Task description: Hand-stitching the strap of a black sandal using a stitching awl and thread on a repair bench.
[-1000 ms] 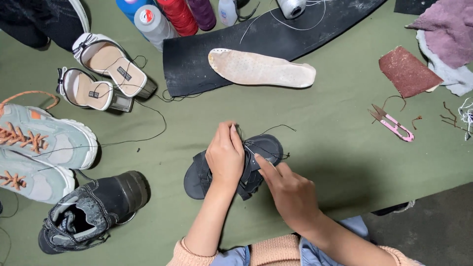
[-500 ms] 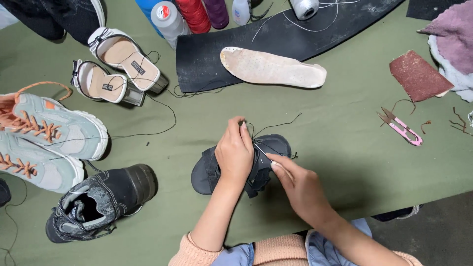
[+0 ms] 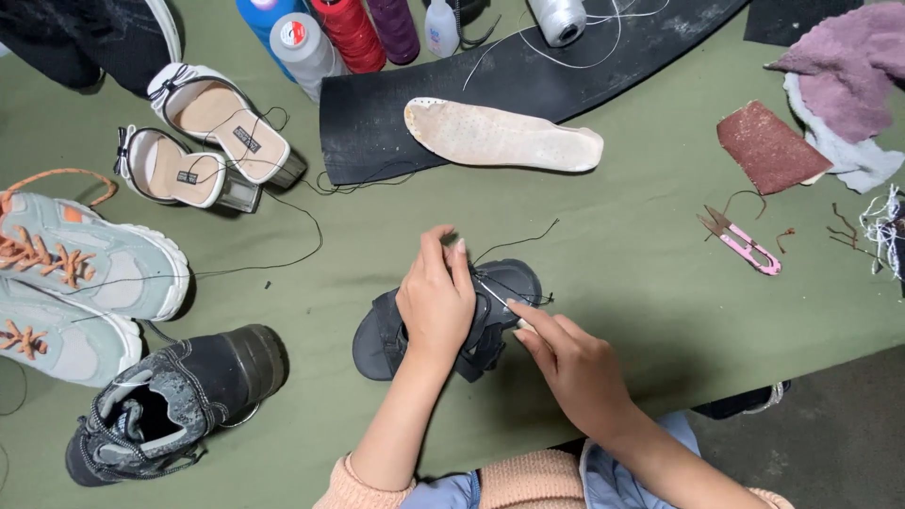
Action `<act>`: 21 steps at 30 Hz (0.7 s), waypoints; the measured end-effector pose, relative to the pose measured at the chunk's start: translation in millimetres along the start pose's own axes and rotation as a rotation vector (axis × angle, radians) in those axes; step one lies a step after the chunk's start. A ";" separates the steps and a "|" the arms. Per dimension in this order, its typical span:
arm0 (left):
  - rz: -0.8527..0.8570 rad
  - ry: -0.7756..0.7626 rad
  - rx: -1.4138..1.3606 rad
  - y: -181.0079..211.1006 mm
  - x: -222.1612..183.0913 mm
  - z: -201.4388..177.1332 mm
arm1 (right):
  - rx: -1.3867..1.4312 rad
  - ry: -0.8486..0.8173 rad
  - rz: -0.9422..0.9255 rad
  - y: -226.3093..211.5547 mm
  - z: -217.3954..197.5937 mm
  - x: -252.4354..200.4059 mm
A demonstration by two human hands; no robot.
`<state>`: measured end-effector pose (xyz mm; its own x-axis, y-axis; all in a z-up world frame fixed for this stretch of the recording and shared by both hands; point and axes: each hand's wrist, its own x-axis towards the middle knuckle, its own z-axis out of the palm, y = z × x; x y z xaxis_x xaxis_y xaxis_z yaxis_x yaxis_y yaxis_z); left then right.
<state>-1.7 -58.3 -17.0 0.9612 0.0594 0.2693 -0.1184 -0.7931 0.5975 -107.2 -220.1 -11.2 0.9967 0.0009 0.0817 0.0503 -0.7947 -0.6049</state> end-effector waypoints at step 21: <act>0.383 -0.263 -0.021 -11.4 -21.4 -72.0 | 0.095 -0.165 -0.289 39.2 -19.3 44.1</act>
<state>-38.9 -7.0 24.8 0.8776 -0.3930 0.2745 -0.4794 -0.7157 0.5079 -62.6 -262.9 -16.1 0.9368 0.3224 0.1359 0.3303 -0.6872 -0.6470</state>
